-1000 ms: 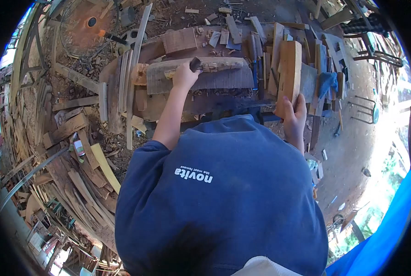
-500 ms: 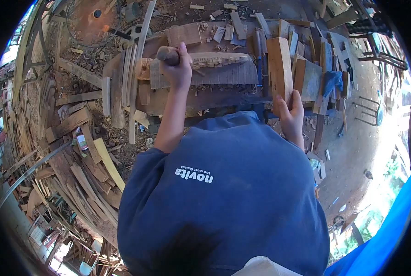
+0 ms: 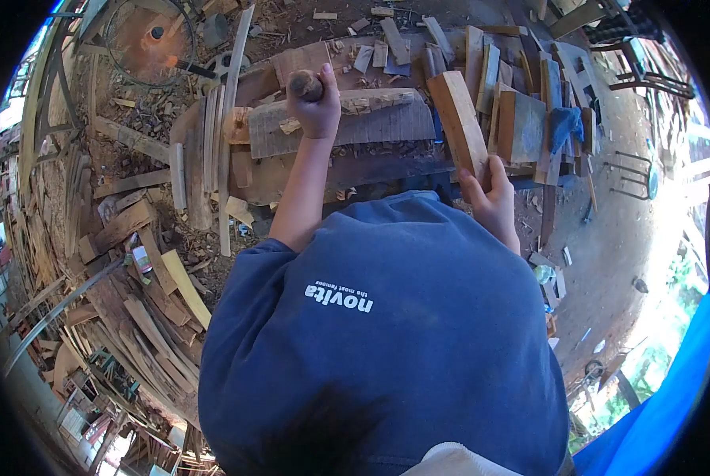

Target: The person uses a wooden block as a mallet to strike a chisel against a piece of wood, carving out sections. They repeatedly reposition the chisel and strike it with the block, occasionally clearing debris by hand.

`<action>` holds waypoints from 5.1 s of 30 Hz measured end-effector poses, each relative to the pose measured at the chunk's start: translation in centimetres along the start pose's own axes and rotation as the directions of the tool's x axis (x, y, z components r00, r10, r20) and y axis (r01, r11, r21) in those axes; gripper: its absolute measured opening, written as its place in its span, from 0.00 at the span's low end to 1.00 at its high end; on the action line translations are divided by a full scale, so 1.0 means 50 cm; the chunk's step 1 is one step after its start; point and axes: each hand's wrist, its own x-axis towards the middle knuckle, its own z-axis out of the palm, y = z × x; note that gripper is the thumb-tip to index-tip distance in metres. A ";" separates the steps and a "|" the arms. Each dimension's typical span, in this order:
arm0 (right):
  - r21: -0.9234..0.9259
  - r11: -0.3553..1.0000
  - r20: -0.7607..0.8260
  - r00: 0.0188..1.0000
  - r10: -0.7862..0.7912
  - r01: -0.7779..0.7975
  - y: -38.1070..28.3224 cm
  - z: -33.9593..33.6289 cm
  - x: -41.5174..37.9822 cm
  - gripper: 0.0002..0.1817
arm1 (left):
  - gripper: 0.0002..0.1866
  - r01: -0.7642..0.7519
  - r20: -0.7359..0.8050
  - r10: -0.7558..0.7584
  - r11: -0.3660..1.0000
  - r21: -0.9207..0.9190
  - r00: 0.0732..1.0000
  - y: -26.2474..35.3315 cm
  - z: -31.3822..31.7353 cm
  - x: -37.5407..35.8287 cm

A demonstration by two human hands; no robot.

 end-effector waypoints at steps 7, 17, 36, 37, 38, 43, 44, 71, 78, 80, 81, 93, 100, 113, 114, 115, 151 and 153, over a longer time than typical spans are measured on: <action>-0.076 0.997 0.059 0.998 0.029 -0.024 -0.017 -0.002 -0.003 0.18 | 0.11 -0.144 0.143 0.127 0.982 0.119 0.982 -0.004 0.014 -0.007; -0.182 0.973 0.131 0.984 -0.118 0.141 -0.078 0.006 0.028 0.21 | 0.10 -0.326 0.143 0.302 0.925 0.193 0.942 0.039 0.047 -0.007; -0.147 0.551 0.069 0.564 -0.823 0.821 -0.456 0.065 0.091 0.18 | 0.17 -0.361 0.143 0.335 0.901 0.239 0.931 0.011 0.044 -0.007; -0.148 0.549 0.072 0.563 -0.824 0.823 -0.421 0.083 0.107 0.18 | 0.17 -0.360 0.140 0.335 0.902 0.238 0.932 0.003 0.045 -0.006; -0.172 0.570 0.145 0.593 -0.792 0.803 -0.357 0.113 0.129 0.17 | 0.17 -0.342 0.139 0.319 0.918 0.198 0.937 -0.014 0.045 -0.007; -0.451 0.631 0.449 0.771 -0.451 0.631 -0.402 0.114 0.149 0.18 | 0.18 0.365 0.220 -0.298 0.645 -0.672 0.929 -0.012 0.065 -0.001; -0.336 0.627 0.393 0.709 -0.585 0.703 -0.438 0.101 0.147 0.19 | 0.17 0.043 0.091 -0.010 0.931 -0.362 0.996 0.006 0.062 0.004; 0.104 0.613 -0.159 0.621 -0.767 0.784 -0.380 0.098 0.164 0.18 | 0.09 -0.278 0.098 0.264 0.941 0.191 0.960 0.016 0.049 0.021; -0.303 0.663 0.241 0.728 -0.641 0.684 -0.449 0.046 0.181 0.20 | 0.09 -0.255 0.078 0.244 0.943 0.214 0.967 0.010 0.062 0.033; 0.028 0.673 0.024 0.673 -0.739 0.739 -0.463 0.041 0.167 0.19 | 0.10 -0.230 0.087 0.215 0.945 0.234 0.973 0.008 0.062 0.031; 0.030 0.676 0.027 0.675 -0.737 0.737 -0.440 0.059 0.172 0.19 | 0.10 -0.265 0.083 0.253 0.939 0.218 0.964 0.009 0.062 0.030; 0.154 0.521 -0.213 0.543 -0.813 0.840 -0.384 0.107 0.166 0.15 | 0.10 -0.281 0.108 0.261 0.917 0.283 0.959 0.026 0.052 0.022; -0.229 0.535 0.296 0.581 -0.758 0.813 -0.485 0.047 0.166 0.21 | 0.09 -0.248 0.114 0.232 0.957 0.153 0.966 0.027 0.059 0.022; -0.289 0.675 0.244 0.734 -0.634 0.679 -0.463 0.079 0.138 0.19 | 0.10 -0.305 0.078 0.298 0.945 0.115 0.952 -0.009 0.058 0.014; -0.124 0.677 0.091 0.688 -0.720 0.725 -0.461 0.078 0.134 0.23 | 0.10 -0.254 0.092 0.242 0.954 0.158 0.966 0.006 0.052 0.010; 0.041 0.637 -0.079 0.638 -0.766 0.770 -0.462 0.079 0.132 0.27 | 0.10 -0.254 0.090 0.242 0.953 0.162 0.966 0.016 0.050 0.008; -0.294 0.932 0.143 0.954 0.265 -0.214 0.136 0.034 0.027 0.20 | 0.21 -0.211 0.461 -0.736 0.413 0.886 0.496 -0.043 -0.094 0.020; -0.254 0.938 0.156 0.947 0.280 -0.236 0.127 0.035 0.025 0.20 | 0.21 -0.178 0.404 -0.732 0.370 0.912 0.548 -0.049 -0.096 0.007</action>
